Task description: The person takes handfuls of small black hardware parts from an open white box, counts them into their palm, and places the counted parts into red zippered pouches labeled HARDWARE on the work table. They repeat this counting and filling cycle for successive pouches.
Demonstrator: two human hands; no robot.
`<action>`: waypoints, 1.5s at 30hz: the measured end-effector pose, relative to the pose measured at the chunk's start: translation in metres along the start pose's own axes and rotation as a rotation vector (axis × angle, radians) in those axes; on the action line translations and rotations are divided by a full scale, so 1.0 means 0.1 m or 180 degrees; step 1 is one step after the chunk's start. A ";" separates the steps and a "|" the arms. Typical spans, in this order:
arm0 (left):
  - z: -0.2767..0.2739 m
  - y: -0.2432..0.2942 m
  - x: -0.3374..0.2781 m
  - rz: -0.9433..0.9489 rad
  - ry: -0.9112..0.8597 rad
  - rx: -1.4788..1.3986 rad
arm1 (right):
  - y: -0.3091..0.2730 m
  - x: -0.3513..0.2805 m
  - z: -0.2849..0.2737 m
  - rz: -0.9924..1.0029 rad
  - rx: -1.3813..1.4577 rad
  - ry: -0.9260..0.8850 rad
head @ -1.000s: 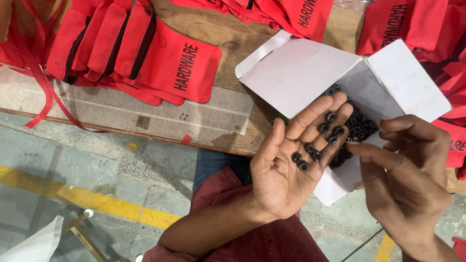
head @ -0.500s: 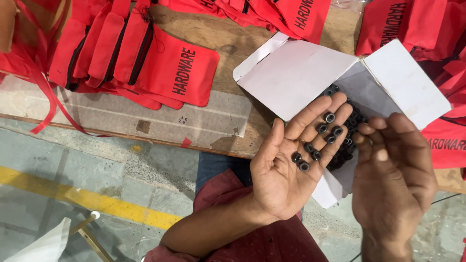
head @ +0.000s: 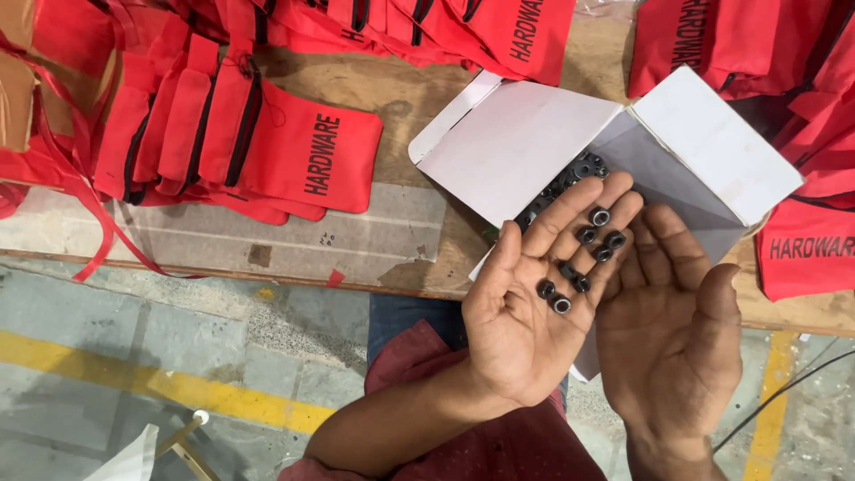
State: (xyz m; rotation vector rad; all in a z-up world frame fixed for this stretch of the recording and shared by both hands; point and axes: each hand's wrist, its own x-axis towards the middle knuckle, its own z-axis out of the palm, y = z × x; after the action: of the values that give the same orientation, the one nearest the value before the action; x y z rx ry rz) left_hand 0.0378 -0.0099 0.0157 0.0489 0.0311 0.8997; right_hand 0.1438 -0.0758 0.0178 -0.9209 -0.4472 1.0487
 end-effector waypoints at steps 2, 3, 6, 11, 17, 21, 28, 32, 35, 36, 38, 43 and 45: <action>0.00 -0.02 0.01 -0.0014 -0.0013 0.0007 | 0.03 -0.02 -0.01 -0.0008 0.0155 0.0046; 0.00 -0.02 0.01 -0.0010 -0.0006 0.0026 | 0.04 -0.02 -0.01 0.0021 0.0278 0.0103; 0.01 -0.03 0.03 -0.0025 0.0000 0.0076 | 0.04 -0.02 0.07 0.0055 0.0332 0.0193; 0.03 -0.03 0.04 -0.0059 0.0003 0.0168 | 0.03 -0.01 0.12 0.0081 0.0249 0.0283; 0.03 -0.05 0.05 -0.0064 0.0051 0.0209 | 0.03 -0.01 0.13 0.0126 0.0173 0.0358; 0.02 -0.06 0.05 -0.0037 0.0032 0.0227 | 0.04 -0.02 0.11 0.0065 0.0180 0.0271; 0.01 -0.07 0.05 -0.0014 0.0012 0.0169 | 0.06 -0.01 0.10 0.0031 0.0244 0.0248; 0.01 -0.07 0.05 0.0005 0.0004 0.0171 | 0.07 -0.01 0.09 -0.0002 0.0169 0.0251; 0.00 -0.08 0.05 0.0018 0.0014 0.0196 | 0.08 -0.01 0.10 -0.0001 0.0159 0.0235; 0.00 -0.08 0.05 0.0027 0.0020 0.0198 | 0.08 0.00 0.10 -0.0008 0.0135 0.0235; -0.01 -0.09 0.05 0.0047 0.0024 0.0204 | 0.08 0.00 0.11 -0.0012 0.0113 0.0224; -0.03 -0.09 0.05 0.0058 0.0069 0.0193 | 0.08 0.02 0.14 -0.0009 -0.0002 0.0338; -0.03 -0.09 0.05 0.0065 0.0081 0.0194 | 0.10 0.02 0.13 -0.0011 -0.0009 0.0339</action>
State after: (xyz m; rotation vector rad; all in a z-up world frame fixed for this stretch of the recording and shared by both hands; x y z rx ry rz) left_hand 0.0480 -0.0114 0.0118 0.0947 0.0821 0.9199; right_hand 0.1307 -0.0665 0.0170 -0.9731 -0.3617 0.9912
